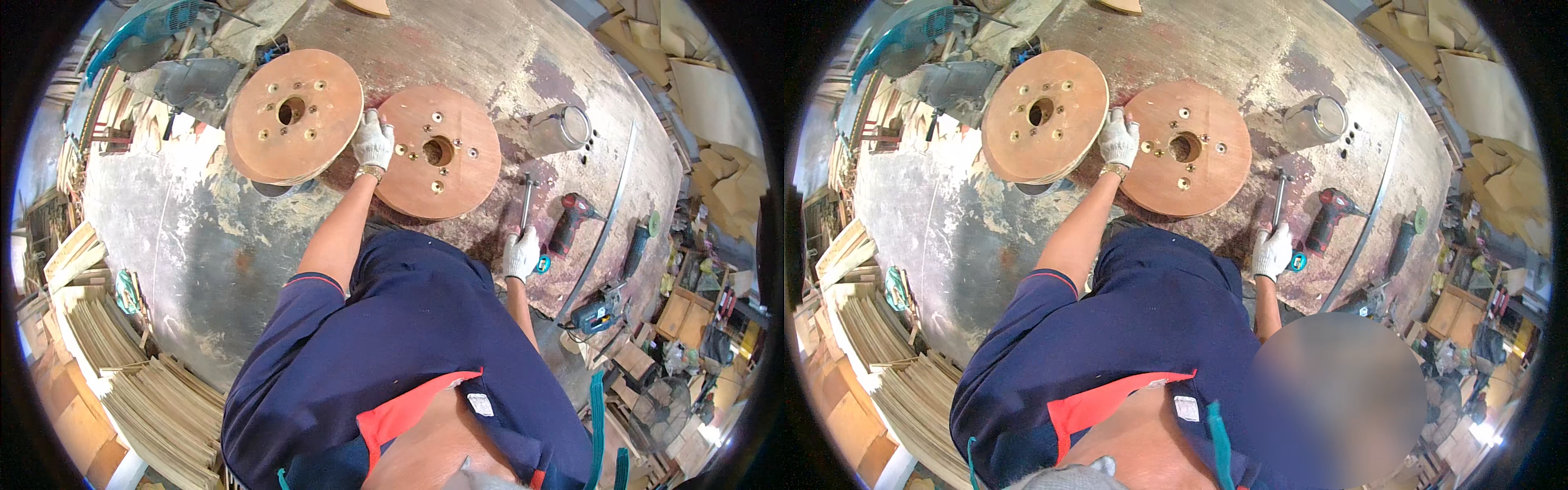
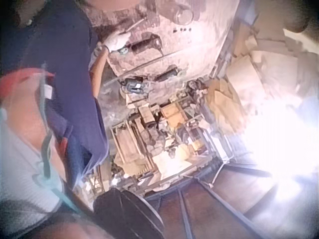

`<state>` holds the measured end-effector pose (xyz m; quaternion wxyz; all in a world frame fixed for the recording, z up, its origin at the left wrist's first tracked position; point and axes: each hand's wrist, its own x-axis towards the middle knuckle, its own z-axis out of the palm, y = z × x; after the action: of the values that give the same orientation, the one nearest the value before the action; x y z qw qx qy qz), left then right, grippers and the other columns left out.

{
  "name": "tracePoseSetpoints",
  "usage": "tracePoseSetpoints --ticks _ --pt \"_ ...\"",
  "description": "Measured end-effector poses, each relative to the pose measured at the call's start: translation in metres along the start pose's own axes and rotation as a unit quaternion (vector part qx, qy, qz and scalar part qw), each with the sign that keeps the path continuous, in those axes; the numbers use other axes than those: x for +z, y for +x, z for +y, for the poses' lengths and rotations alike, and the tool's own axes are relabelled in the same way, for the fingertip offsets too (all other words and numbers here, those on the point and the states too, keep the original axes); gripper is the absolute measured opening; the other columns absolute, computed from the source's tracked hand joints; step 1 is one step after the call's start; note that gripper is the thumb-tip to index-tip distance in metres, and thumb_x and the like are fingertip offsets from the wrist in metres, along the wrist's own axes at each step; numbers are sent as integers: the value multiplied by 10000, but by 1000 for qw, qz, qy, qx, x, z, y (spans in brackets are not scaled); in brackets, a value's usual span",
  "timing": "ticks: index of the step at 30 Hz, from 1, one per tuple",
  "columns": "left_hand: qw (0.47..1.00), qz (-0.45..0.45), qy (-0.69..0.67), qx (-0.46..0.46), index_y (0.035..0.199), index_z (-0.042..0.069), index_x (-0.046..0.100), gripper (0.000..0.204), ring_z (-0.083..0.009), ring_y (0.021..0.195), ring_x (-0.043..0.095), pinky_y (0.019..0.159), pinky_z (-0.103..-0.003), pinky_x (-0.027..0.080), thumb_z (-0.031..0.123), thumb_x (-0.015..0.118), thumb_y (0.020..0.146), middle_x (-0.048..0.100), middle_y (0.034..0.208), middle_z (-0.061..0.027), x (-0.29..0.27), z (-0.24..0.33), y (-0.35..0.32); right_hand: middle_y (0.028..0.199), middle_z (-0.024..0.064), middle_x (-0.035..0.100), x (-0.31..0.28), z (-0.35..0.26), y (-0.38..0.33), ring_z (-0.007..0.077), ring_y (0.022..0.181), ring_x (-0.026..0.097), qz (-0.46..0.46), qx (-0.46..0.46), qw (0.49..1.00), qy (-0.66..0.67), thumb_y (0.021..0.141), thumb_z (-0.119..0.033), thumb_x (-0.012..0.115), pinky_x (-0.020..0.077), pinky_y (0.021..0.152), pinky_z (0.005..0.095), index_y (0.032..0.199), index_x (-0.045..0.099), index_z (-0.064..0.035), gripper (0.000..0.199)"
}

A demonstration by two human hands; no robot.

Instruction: The person inserts small metal fasteners into pre-drilled holes on stacked circular wooden discs and taps them flush with a hammer. The person works on multiple discs in sequence, occasionally repositioning the stack.

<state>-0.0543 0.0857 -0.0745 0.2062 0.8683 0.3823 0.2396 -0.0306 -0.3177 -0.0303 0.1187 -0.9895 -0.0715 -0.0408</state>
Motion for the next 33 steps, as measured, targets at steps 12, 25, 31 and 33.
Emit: tracePoseSetpoints --ticks 12,25,31,33 --pt "992 -55 -100 -54 1249 -70 554 572 -479 1260 506 1067 -499 425 356 720 906 524 1364 -319 -56 19 -85 837 208 640 60 -53 19 311 801 622 -132 127 940 286 936 -439 658 497 765 430 953 576 41 487" --pt "825 243 -461 -218 1282 -15 540 416 -126 997 535 891 -298 462 235 695 988 587 1181 -62 -216 -6 -8 784 103 541 -91 -286 76 179 692 481 -14 -122 871 475 945 -173 679 436 635 346 1023 559 4 228" --pt "855 273 -334 -289 1453 -55 454 619 -190 1172 569 961 -345 486 311 663 1000 543 1390 -202 -215 -139 10 841 136 630 3 -341 79 217 766 583 -194 -175 880 398 951 -294 671 479 723 386 1015 596 0 310" --pt "888 263 -231 -298 1459 -58 447 630 -190 1168 570 969 -351 484 332 647 1005 547 1370 -206 -196 -206 -5 876 140 650 38 -349 77 222 796 603 -188 -182 884 387 972 -350 644 487 758 396 1040 597 11 370"
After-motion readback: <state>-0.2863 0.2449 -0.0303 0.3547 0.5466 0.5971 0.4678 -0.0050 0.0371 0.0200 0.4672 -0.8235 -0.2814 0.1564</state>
